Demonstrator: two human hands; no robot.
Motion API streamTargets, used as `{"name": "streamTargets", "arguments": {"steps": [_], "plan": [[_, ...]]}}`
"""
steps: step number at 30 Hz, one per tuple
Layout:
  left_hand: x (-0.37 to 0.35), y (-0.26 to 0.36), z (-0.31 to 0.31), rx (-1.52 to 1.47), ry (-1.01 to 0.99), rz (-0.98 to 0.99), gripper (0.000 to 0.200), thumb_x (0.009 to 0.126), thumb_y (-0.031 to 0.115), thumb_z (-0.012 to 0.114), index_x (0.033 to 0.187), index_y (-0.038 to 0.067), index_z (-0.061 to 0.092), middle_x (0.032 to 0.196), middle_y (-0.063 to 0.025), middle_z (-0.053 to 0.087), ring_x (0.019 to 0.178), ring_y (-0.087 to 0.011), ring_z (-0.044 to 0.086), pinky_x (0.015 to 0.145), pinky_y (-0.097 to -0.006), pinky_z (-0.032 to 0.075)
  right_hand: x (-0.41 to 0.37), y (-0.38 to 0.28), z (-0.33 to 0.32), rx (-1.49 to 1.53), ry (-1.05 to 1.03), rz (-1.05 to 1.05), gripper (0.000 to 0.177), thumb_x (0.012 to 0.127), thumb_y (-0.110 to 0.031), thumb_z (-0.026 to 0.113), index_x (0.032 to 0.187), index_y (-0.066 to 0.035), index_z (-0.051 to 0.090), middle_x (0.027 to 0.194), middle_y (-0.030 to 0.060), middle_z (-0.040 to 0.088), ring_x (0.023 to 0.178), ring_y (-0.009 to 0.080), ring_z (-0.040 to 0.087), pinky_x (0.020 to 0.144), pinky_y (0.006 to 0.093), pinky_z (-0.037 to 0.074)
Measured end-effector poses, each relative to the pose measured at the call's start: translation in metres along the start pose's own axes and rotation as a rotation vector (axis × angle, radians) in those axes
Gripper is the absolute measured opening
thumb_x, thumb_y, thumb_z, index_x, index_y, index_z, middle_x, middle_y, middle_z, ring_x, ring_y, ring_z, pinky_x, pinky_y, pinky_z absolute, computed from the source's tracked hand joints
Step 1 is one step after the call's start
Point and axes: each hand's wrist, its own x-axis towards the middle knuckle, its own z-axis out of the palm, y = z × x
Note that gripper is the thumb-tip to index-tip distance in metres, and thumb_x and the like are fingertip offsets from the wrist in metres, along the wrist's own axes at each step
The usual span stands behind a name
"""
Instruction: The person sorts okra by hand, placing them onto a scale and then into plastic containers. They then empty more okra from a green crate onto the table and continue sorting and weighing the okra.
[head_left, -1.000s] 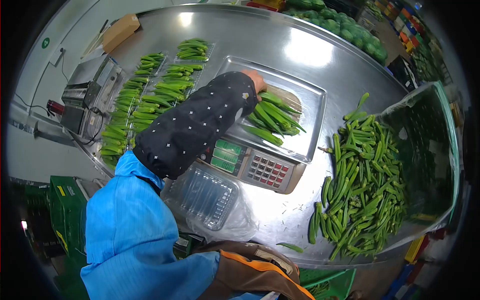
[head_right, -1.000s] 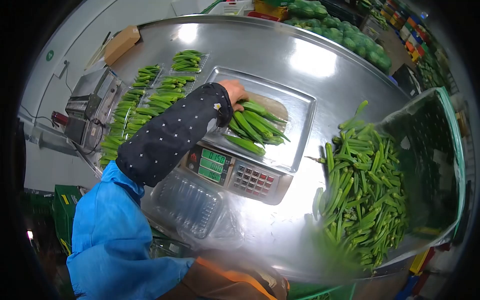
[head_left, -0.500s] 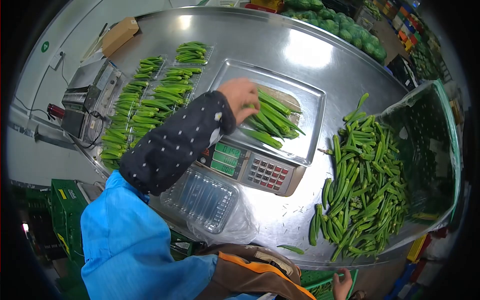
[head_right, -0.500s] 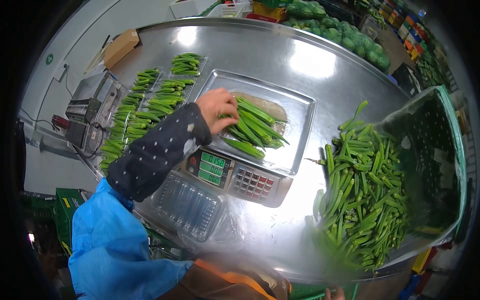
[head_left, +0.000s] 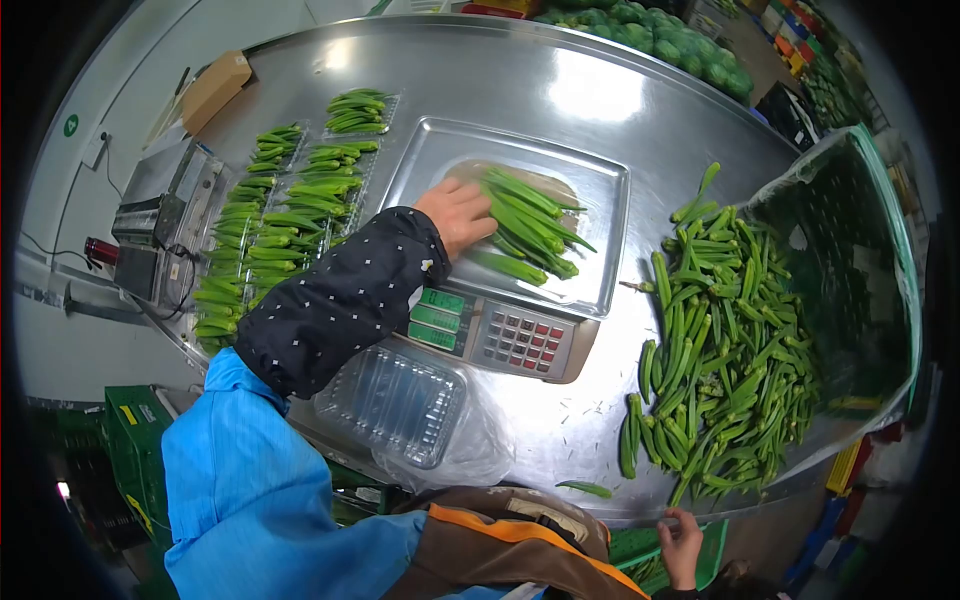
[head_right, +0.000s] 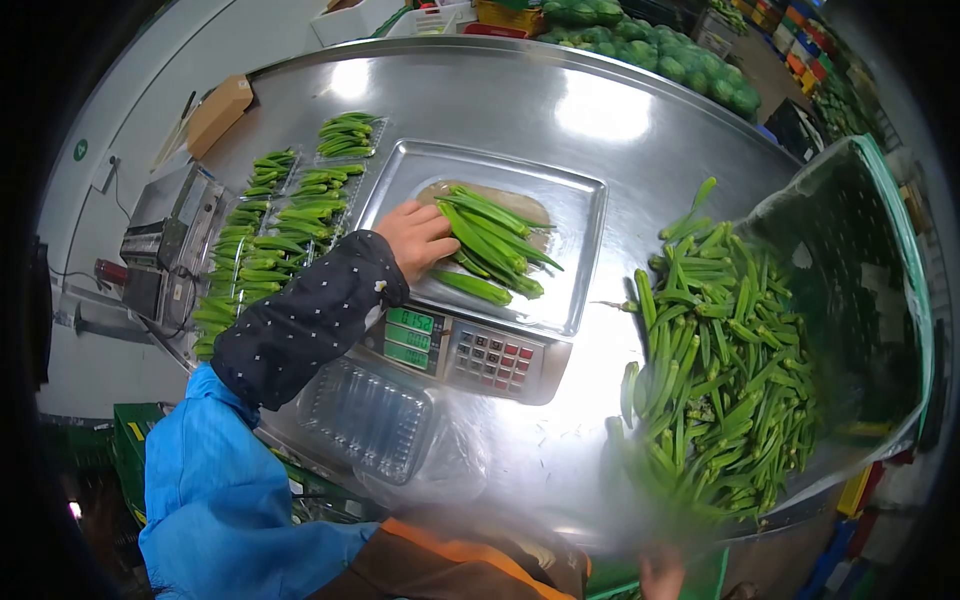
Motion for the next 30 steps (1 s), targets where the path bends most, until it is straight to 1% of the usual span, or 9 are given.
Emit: {"name": "streamTargets", "arguments": {"steps": [10, 15, 16, 18, 22, 25, 27, 29, 30], "plan": [[0.014, -0.001, -0.037, -0.082, 0.003, -0.022, 0.022, 0.06, 0.007, 0.064, 0.082, 0.008, 0.063, 0.084, -0.0053, 0.06, 0.086, -0.0232, 0.057, 0.075, -0.0341, 0.043, -0.002, -0.013, 0.004, 0.014, 0.012, -0.017, 0.023, 0.074, 0.004, 0.065, 0.095, -0.001, 0.06, 0.089, 0.0093, 0.06, 0.065, 0.0156, 0.058, 0.059, 0.0268, 0.045], [0.03, 0.089, -0.113, -0.977, -0.214, -0.725, 0.022, 0.068, 0.002, 0.068, 0.09, 0.001, 0.065, 0.083, -0.0044, 0.067, 0.07, -0.008, 0.061, 0.065, -0.0216, 0.049, 0.006, -0.023, 0.034, 0.205, -0.019, -0.019, 0.048, 0.074, 0.003, 0.066, 0.12, -0.002, 0.051, 0.109, 0.0083, 0.06, 0.078, 0.0136, 0.059, 0.072, 0.0259, 0.048], [0.037, 0.123, -0.118, -1.284, -0.258, -0.801, 0.021, 0.071, -0.002, 0.067, 0.091, 0.001, 0.064, 0.085, -0.0044, 0.066, 0.073, -0.0075, 0.061, 0.065, -0.0201, 0.049, 0.006, -0.078, 0.022, 0.572, -0.179, 0.142, 0.07, 0.074, 0.001, 0.066, 0.135, -0.005, 0.035, 0.127, 0.0129, 0.049, 0.093, 0.0157, 0.056, 0.079, 0.0277, 0.047], [0.046, 0.192, -0.1, -1.54, -0.269, -0.714, 0.021, 0.071, -0.003, 0.069, 0.091, 0.0, 0.063, 0.085, -0.005, 0.066, 0.076, -0.0101, 0.064, 0.069, -0.0221, 0.053, 0.013, -0.094, 0.037, 0.761, -0.276, -0.177, 0.087, 0.07, -0.005, 0.07, 0.142, -0.008, 0.021, 0.14, 0.0148, 0.034, 0.115, 0.0211, 0.046, 0.09, 0.0309, 0.042], [0.055, 0.312, -0.044, -1.897, -0.498, -0.55, 0.034, 0.073, 0.007, 0.071, 0.103, 0.003, 0.055, 0.093, -0.009, 0.063, 0.086, -0.0149, 0.063, 0.076, -0.029, 0.053, -0.005, -0.091, 0.025, 1.026, -0.421, 0.081, 0.046, 0.085, 0.005, 0.056, 0.129, 0.001, 0.041, 0.118, 0.0098, 0.055, 0.103, 0.0183, 0.057, 0.09, 0.0311, 0.045], [0.06, 0.329, -0.023, -1.677, -0.427, -0.388, 0.041, 0.071, 0.014, 0.074, 0.106, 0.004, 0.054, 0.096, -0.0106, 0.063, 0.094, -0.0234, 0.062, 0.083, -0.0347, 0.049, -0.044, -0.019, -0.035, 0.773, -0.383, 0.451, 0.022, 0.084, 0.002, 0.058, 0.106, 0.003, 0.056, 0.094, 0.0077, 0.065, 0.09, 0.0167, 0.063, 0.081, 0.0294, 0.049], [0.055, 0.31, 0.001, -1.436, -0.646, -0.265, 0.041, 0.072, 0.021, 0.073, 0.105, 0.004, 0.056, 0.104, -0.0131, 0.061, 0.098, -0.0273, 0.059, 0.085, -0.0348, 0.047, -0.089, 0.073, -0.064, 0.469, -0.305, 0.566, 0.037, 0.077, -0.008, 0.071, 0.11, 0.001, 0.058, 0.097, 0.0094, 0.066, 0.092, 0.0183, 0.063, 0.081, 0.0306, 0.049], [0.055, 0.3, 0.027, -1.256, -0.664, -0.268, 0.034, 0.071, 0.018, 0.07, 0.1, 0.005, 0.059, 0.094, -0.0142, 0.062, 0.097, -0.0308, 0.058, 0.087, -0.0372, 0.045, -0.11, 0.094, -0.079, -0.791, -0.269, 0.565, 0.052, 0.065, -0.013, 0.079, 0.113, -0.005, 0.06, 0.102, 0.0133, 0.065, 0.095, 0.0227, 0.064, 0.083, 0.0323, 0.048], [0.062, 0.3, 0.038, -1.116, -0.625, -0.256, 0.033, 0.07, 0.015, 0.07, 0.099, 0.005, 0.06, 0.096, -0.0136, 0.061, 0.099, -0.0306, 0.056, 0.089, -0.0378, 0.044, -0.101, 0.109, -0.069, -0.441, -0.038, 0.417, 0.049, 0.066, -0.011, 0.079, 0.111, -0.004, 0.06, 0.1, 0.0134, 0.065, 0.093, 0.023, 0.063, 0.082, 0.0317, 0.048]]}}
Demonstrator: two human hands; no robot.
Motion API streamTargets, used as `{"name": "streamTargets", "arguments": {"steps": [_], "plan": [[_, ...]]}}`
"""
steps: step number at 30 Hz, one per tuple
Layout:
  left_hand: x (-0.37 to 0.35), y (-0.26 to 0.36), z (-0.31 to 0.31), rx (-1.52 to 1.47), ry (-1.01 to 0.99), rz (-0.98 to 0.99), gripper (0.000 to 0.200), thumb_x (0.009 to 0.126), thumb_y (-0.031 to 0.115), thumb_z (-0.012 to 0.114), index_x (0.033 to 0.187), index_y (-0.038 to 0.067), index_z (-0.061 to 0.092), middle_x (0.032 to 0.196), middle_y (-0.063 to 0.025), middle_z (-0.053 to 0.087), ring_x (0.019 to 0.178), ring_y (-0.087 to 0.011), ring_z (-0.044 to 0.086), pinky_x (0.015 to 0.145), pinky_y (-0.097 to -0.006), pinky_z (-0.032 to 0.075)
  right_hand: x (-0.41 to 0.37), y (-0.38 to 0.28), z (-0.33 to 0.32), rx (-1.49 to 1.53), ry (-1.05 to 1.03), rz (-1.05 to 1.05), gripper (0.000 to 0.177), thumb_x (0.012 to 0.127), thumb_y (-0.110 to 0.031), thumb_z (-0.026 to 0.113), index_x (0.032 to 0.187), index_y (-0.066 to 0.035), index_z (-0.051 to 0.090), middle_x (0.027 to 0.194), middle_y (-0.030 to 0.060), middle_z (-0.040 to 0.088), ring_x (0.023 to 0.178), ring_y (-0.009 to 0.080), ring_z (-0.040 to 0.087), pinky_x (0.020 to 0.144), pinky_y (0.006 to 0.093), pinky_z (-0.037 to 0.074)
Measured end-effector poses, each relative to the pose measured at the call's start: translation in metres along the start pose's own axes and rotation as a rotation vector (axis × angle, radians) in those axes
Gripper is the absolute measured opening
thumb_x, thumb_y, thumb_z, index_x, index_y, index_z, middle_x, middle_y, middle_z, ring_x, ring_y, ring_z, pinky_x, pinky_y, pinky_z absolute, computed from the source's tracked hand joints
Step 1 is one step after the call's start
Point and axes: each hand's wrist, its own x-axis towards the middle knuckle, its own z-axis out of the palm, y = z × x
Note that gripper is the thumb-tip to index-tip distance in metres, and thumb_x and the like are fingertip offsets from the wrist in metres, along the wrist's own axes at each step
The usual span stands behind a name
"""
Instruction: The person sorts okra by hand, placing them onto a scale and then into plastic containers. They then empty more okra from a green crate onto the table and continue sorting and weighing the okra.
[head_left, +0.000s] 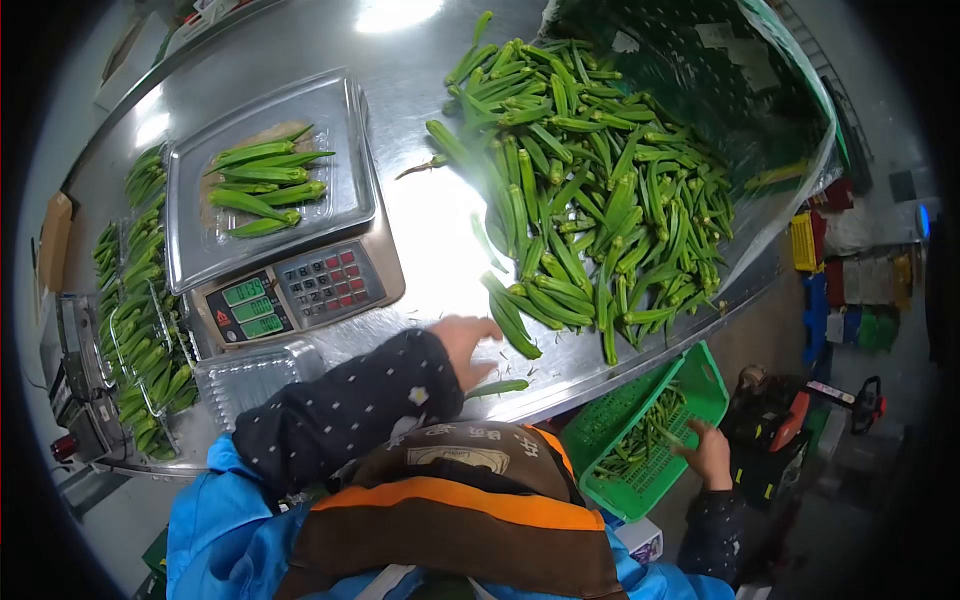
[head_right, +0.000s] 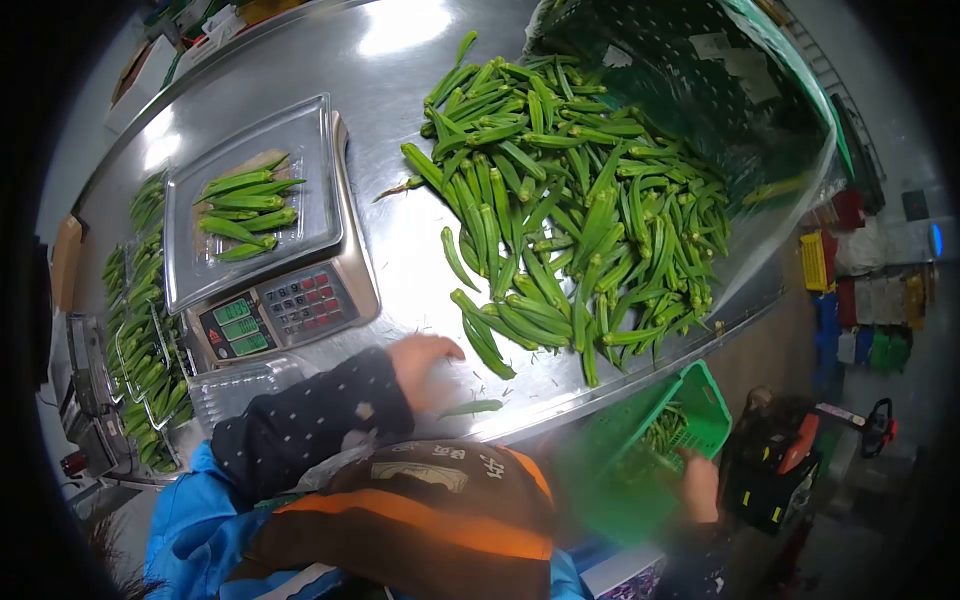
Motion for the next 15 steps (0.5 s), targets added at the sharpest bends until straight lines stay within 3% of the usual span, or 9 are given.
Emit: {"name": "streamTargets", "arguments": {"steps": [1, 3, 5, 7, 9, 12, 13, 14, 15], "plan": [[0.011, -0.003, 0.002, 0.134, 0.057, -0.002, 0.032, 0.068, 0.012, 0.069, 0.098, 0.006, 0.061, 0.098, -0.013, 0.061, 0.102, -0.0304, 0.055, 0.091, -0.0384, 0.042, 0.017, -0.009, 0.009, 0.39, 0.178, -0.115, 0.046, 0.066, -0.01, 0.078, 0.109, -0.004, 0.061, 0.099, 0.0136, 0.065, 0.09, 0.0233, 0.063, 0.08, 0.0312, 0.049], [0.028, -0.006, 0.007, 0.273, 0.151, 0.08, 0.034, 0.065, 0.008, 0.069, 0.099, 0.007, 0.062, 0.104, -0.0122, 0.059, 0.108, -0.0291, 0.05, 0.094, -0.0387, 0.039, 0.054, -0.071, 0.026, 0.751, 0.291, -0.197, 0.04, 0.067, -0.009, 0.076, 0.104, -0.003, 0.061, 0.094, 0.0132, 0.063, 0.085, 0.0242, 0.062, 0.076, 0.0308, 0.049], [0.035, -0.005, 0.016, 0.349, 0.153, 0.113, 0.035, 0.065, 0.005, 0.068, 0.099, 0.007, 0.062, 0.11, -0.0117, 0.057, 0.111, -0.0282, 0.047, 0.095, -0.0382, 0.039, 0.083, -0.143, 0.028, 0.326, 0.582, -0.536, 0.031, 0.069, -0.006, 0.071, 0.097, -0.004, 0.06, 0.094, 0.0128, 0.06, 0.092, 0.0312, 0.057, 0.082, 0.0367, 0.045], [0.035, -0.003, 0.026, 0.328, 0.151, 0.172, 0.036, 0.065, 0.006, 0.069, 0.1, 0.007, 0.063, 0.111, -0.012, 0.056, 0.109, -0.0289, 0.048, 0.094, -0.0384, 0.04, 0.102, -0.196, 0.033, 0.34, 0.59, -0.579, 0.038, 0.068, -0.005, 0.069, 0.105, -0.007, 0.057, 0.104, 0.0141, 0.055, 0.097, 0.0344, 0.051, 0.083, 0.0397, 0.042], [0.031, -0.003, 0.027, 0.194, 0.131, 0.107, 0.033, 0.068, 0.008, 0.069, 0.1, 0.008, 0.064, 0.104, -0.0103, 0.06, 0.104, -0.0263, 0.054, 0.088, -0.0355, 0.044, 0.12, -0.22, 0.046, 0.221, 0.595, -0.555, 0.037, 0.065, -0.008, 0.071, 0.1, -0.006, 0.057, 0.092, 0.0114, 0.053, 0.089, 0.0313, 0.05, 0.075, 0.0397, 0.041], [0.027, -0.008, 0.044, -0.357, -0.049, -0.417, 0.036, 0.08, 0.015, 0.068, 0.114, 0.006, 0.059, 0.107, -0.0074, 0.062, 0.091, -0.0122, 0.059, 0.081, -0.0246, 0.046, 0.119, -0.225, 0.051, 0.297, 0.585, -0.535, 0.031, 0.065, -0.008, 0.071, 0.093, -0.007, 0.057, 0.086, 0.0111, 0.05, 0.085, 0.0318, 0.049, 0.07, 0.0404, 0.04], [0.024, -0.02, 0.059, -0.354, -0.056, -0.41, 0.036, 0.08, 0.015, 0.068, 0.114, 0.006, 0.059, 0.107, -0.0074, 0.062, 0.091, -0.0122, 0.059, 0.081, -0.0246, 0.046, 0.111, -0.226, 0.05, 0.38, 0.573, -0.546, 0.03, 0.066, -0.009, 0.071, 0.091, -0.007, 0.057, 0.084, 0.0111, 0.05, 0.084, 0.0321, 0.05, 0.069, 0.0405, 0.04], [0.02, -0.027, 0.071, -0.718, -0.079, -0.4, 0.042, 0.083, 0.02, 0.066, 0.121, 0.008, 0.054, 0.108, -0.0063, 0.061, 0.091, -0.0126, 0.059, 0.079, -0.0256, 0.047, 0.102, -0.228, 0.057, 0.502, 0.562, -0.592, 0.027, 0.066, -0.009, 0.071, 0.088, -0.006, 0.056, 0.081, 0.0116, 0.05, 0.079, 0.0333, 0.051, 0.066, 0.041, 0.041], [0.018, -0.034, 0.08, -1.084, -0.103, -0.385, 0.047, 0.086, 0.026, 0.065, 0.127, 0.009, 0.048, 0.108, -0.0052, 0.06, 0.091, -0.013, 0.059, 0.076, -0.0266, 0.048, 0.092, -0.231, 0.061, 0.559, 0.532, -0.634, 0.024, 0.069, -0.007, 0.07, 0.089, -0.005, 0.058, 0.079, 0.0108, 0.053, 0.071, 0.0285, 0.054, 0.061, 0.0368, 0.043]]}}
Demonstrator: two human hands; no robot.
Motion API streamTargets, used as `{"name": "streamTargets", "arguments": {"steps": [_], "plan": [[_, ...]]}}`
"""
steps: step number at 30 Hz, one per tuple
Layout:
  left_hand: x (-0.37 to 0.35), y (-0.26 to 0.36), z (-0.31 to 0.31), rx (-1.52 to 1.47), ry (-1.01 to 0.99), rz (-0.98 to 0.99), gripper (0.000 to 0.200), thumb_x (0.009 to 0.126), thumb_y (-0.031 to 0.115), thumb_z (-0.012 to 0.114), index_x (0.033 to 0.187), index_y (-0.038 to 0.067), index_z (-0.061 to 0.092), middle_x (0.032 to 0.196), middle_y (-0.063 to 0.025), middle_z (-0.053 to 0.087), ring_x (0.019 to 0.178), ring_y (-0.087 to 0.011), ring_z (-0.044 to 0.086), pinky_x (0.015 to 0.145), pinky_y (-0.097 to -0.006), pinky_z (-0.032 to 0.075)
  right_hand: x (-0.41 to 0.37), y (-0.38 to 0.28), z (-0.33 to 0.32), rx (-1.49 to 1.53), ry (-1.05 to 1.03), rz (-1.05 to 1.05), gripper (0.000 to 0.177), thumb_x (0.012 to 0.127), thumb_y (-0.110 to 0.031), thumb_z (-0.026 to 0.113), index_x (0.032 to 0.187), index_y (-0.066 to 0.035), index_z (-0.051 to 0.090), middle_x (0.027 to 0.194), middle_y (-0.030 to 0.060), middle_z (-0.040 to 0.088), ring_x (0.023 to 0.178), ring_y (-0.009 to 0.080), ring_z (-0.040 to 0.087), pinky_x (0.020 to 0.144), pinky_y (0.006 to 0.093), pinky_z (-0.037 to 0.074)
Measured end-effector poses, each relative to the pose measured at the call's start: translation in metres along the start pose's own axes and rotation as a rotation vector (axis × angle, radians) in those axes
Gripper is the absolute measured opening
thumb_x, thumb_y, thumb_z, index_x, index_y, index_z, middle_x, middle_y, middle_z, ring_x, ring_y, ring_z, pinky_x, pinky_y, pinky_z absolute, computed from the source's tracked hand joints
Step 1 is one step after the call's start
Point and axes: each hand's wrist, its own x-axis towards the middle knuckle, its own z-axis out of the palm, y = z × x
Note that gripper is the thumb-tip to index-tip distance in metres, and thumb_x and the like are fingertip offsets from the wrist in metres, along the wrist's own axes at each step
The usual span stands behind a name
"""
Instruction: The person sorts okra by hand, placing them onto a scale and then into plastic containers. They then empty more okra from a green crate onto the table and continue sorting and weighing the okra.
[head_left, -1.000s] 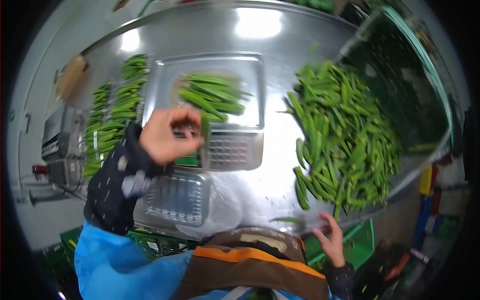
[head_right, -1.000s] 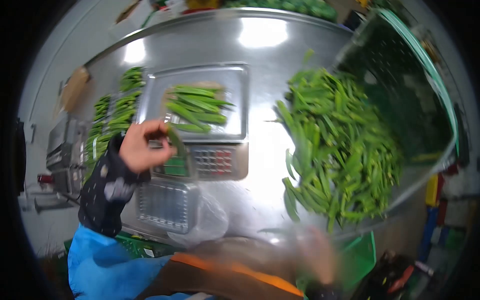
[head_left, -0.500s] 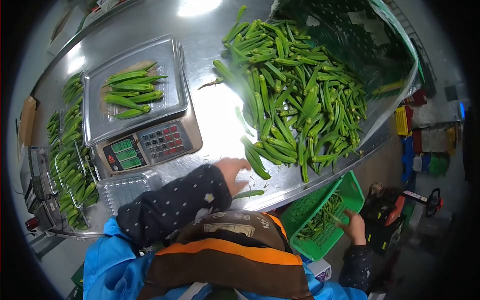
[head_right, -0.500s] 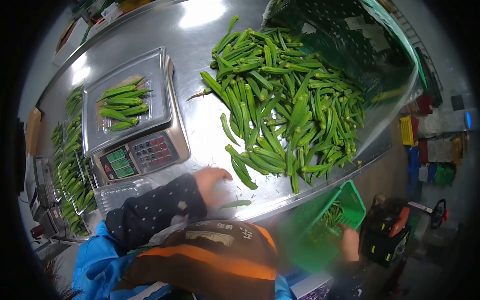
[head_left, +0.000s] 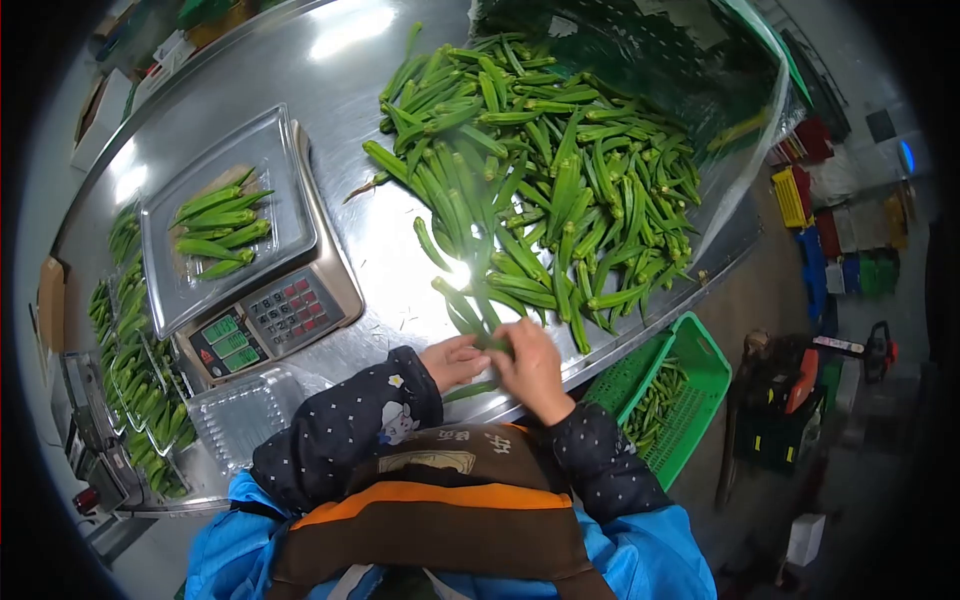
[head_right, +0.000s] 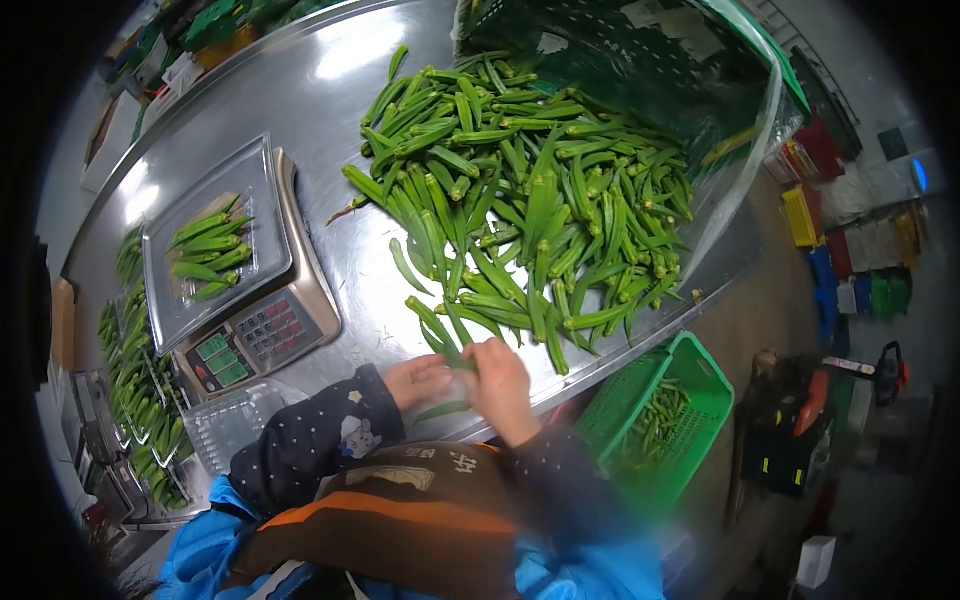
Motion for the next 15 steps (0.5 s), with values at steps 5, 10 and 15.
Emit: {"name": "streamTargets", "arguments": {"steps": [5, 10, 15], "plan": [[-0.017, 0.018, 0.014, -0.096, -0.163, -0.198, 0.044, 0.094, 0.028, 0.052, 0.129, 0.002, 0.045, 0.104, -0.0065, 0.061, 0.088, -0.0131, 0.059, 0.066, -0.0216, 0.045, -0.004, 0.001, -0.014, 0.427, -0.132, 0.345, 0.022, 0.075, -0.007, 0.067, 0.095, -0.002, 0.059, 0.08, 0.0099, 0.057, 0.065, 0.0191, 0.056, 0.059, 0.0285, 0.044], [-0.048, 0.042, -0.003, -0.004, -0.024, -0.098, 0.04, 0.09, 0.023, 0.059, 0.122, 0.001, 0.05, 0.09, -0.0041, 0.064, 0.08, -0.0114, 0.06, 0.067, -0.0237, 0.047, 0.022, 0.051, -0.029, -0.37, 0.207, 0.316, 0.04, 0.074, -0.016, 0.071, 0.109, -0.007, 0.053, 0.093, 0.0134, 0.062, 0.081, 0.0342, 0.06, 0.067, 0.0389, 0.048], [-0.136, 0.135, -0.066, 0.998, 0.474, 0.881, 0.033, 0.07, 0.013, 0.072, 0.102, 0.009, 0.066, 0.092, -0.0096, 0.063, 0.086, -0.0271, 0.059, 0.08, -0.0362, 0.047, 0.033, 0.052, -0.03, 0.084, 0.116, 0.503, 0.031, 0.081, -0.011, 0.061, 0.11, -0.001, 0.057, 0.093, 0.0124, 0.063, 0.086, 0.0205, 0.06, 0.078, 0.0334, 0.047]]}}
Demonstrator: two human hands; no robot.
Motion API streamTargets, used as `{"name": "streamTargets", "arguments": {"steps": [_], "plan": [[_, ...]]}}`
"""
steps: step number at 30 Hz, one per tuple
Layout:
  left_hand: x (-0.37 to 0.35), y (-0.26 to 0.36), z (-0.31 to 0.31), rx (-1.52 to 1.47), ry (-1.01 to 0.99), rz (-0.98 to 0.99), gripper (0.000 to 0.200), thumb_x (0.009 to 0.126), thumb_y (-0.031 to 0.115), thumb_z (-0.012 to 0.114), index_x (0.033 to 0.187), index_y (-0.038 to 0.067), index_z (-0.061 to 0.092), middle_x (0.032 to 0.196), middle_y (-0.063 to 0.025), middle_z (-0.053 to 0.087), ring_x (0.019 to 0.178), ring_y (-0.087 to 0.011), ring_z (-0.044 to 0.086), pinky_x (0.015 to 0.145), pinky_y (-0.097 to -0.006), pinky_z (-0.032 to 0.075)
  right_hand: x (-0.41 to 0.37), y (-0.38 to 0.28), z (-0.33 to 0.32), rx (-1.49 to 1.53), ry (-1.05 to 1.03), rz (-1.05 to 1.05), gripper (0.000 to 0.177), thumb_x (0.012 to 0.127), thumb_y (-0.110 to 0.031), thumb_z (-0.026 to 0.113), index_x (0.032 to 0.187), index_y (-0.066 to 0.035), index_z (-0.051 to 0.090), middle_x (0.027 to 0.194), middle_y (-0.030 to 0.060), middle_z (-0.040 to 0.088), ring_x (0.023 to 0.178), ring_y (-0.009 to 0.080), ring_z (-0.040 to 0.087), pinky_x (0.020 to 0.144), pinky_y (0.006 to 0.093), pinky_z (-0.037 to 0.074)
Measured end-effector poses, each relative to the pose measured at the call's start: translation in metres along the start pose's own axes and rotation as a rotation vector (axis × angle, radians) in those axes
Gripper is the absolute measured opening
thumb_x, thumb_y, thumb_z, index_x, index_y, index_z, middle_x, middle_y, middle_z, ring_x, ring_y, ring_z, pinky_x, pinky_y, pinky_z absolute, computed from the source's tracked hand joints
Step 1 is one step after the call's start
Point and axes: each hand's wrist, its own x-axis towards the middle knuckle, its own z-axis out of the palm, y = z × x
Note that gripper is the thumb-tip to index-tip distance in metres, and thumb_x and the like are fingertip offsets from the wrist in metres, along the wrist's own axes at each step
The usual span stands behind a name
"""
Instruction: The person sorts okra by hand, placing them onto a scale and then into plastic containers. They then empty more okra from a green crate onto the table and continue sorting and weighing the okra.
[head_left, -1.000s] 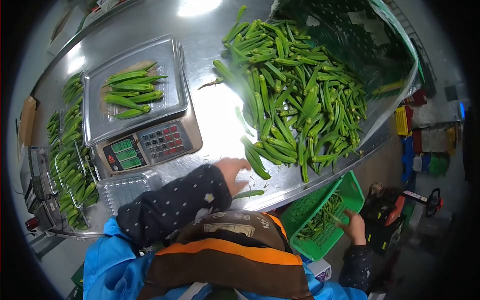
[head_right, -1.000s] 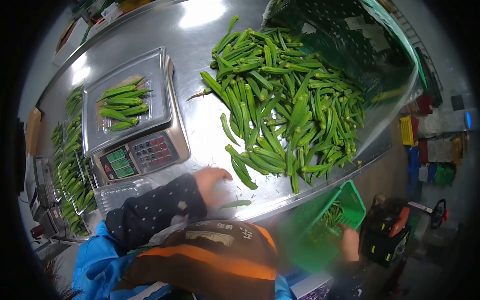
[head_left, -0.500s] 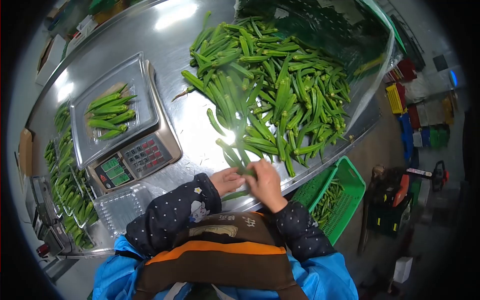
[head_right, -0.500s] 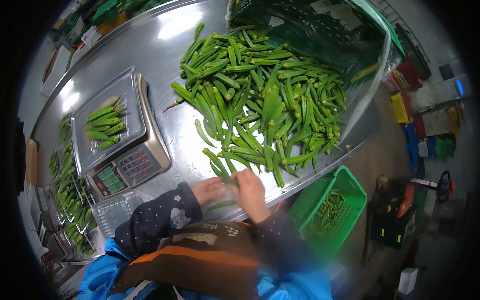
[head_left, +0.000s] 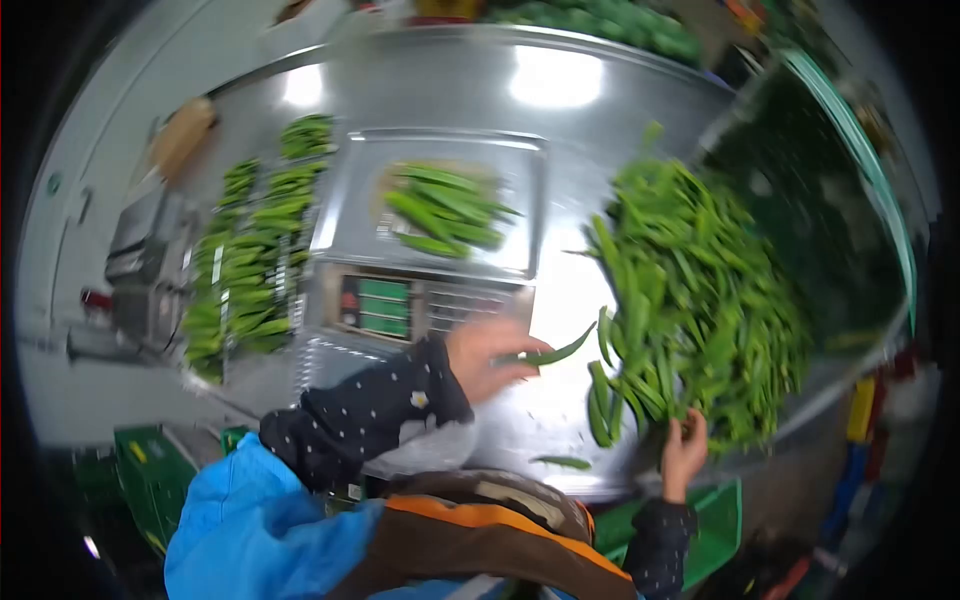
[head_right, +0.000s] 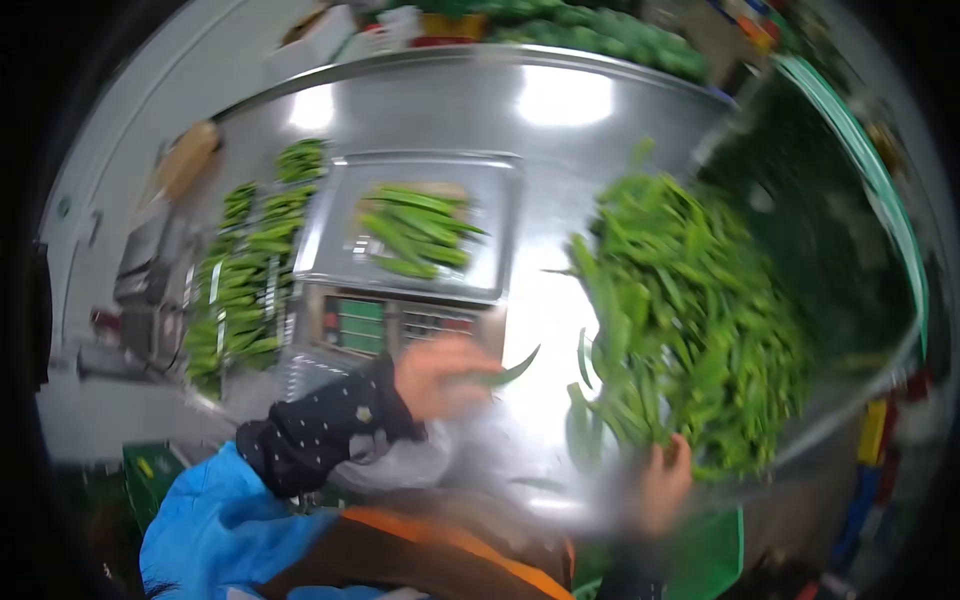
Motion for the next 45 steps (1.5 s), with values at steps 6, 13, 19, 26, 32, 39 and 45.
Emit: {"name": "streamTargets", "arguments": {"steps": [6, 13, 19, 26, 32, 39, 45], "plan": [[0.013, -0.078, -0.134, 0.807, 0.224, 0.204, 0.036, 0.066, 0.014, 0.072, 0.102, 0.017, 0.067, 0.086, -0.0045, 0.058, 0.083, -0.0248, 0.054, 0.074, -0.0388, 0.039, 0.033, -0.178, 0.066, 0.226, -0.218, -0.715, 0.034, 0.076, -0.002, 0.064, 0.11, -0.004, 0.061, 0.095, 0.0104, 0.062, 0.087, 0.0218, 0.055, 0.077, 0.0309, 0.044], [-0.007, -0.115, -0.146, 0.609, 0.379, 0.088, 0.046, 0.06, 0.024, 0.079, 0.102, 0.01, 0.065, 0.097, -0.0072, 0.061, 0.089, -0.0295, 0.057, 0.078, -0.0386, 0.044, 0.026, -0.337, 0.196, 0.04, -0.35, -1.264, 0.022, 0.073, -0.009, 0.067, 0.095, -0.01, 0.065, 0.091, 0.0084, 0.062, 0.084, 0.0299, 0.055, 0.073, 0.0379, 0.046], [-0.044, -0.115, -0.197, 0.476, 0.609, -0.272, 0.029, 0.073, 0.017, 0.074, 0.098, 0.007, 0.067, 0.091, -0.0086, 0.064, 0.084, -0.0216, 0.061, 0.074, -0.0318, 0.048, 0.035, -0.293, 0.163, 0.294, -0.354, -0.939, 0.019, 0.077, -0.002, 0.064, 0.095, -0.007, 0.065, 0.088, 0.0067, 0.062, 0.072, 0.0163, 0.059, 0.064, 0.0267, 0.046], [-0.007, -0.159, -0.214, 0.182, 0.396, -0.749, 0.039, 0.08, 0.027, 0.07, 0.104, -0.003, 0.063, 0.082, -0.0105, 0.066, 0.066, -0.0124, 0.061, 0.062, -0.0265, 0.051, 0.035, -0.274, 0.145, 0.175, -0.477, -0.561, 0.027, 0.084, -0.015, 0.063, 0.106, -0.001, 0.059, 0.079, 0.0081, 0.065, 0.058, 0.0134, 0.061, 0.054, 0.0255, 0.046], [0.015, -0.144, -0.209, 0.322, 0.15, -0.826, 0.052, 0.081, 0.04, 0.066, 0.111, -0.003, 0.06, 0.088, -0.0144, 0.068, 0.07, -0.015, 0.066, 0.067, -0.0268, 0.052, 0.056, -0.265, 0.161, 0.175, -0.657, -0.421, 0.032, 0.089, -0.017, 0.055, 0.113, 0.004, 0.053, 0.078, 0.0122, 0.067, 0.052, 0.0143, 0.061, 0.044, 0.0246, 0.045], [0.017, -0.129, -0.203, 0.286, -0.008, -0.85, 0.044, 0.084, 0.035, 0.064, 0.108, -0.002, 0.061, 0.081, -0.0103, 0.068, 0.066, -0.0143, 0.066, 0.062, -0.0277, 0.052, 0.05, -0.287, 0.165, 0.264, -0.914, -0.178, 0.036, 0.091, -0.015, 0.05, 0.12, 0.005, 0.046, 0.078, 0.0151, 0.065, 0.049, 0.0142, 0.059, 0.039, 0.0228, 0.044], [-0.006, -0.211, -0.199, -0.417, 0.026, -0.666, 0.026, 0.078, 0.011, 0.068, 0.097, -0.004, 0.057, 0.07, -0.0073, 0.063, 0.057, -0.0147, 0.061, 0.053, -0.0275, 0.05, 0.049, -0.279, 0.134, 0.098, -0.632, -0.474, 0.031, 0.083, -0.015, 0.06, 0.108, 0.003, 0.057, 0.073, 0.0145, 0.066, 0.051, 0.0183, 0.061, 0.049, 0.0279, 0.047]]}}
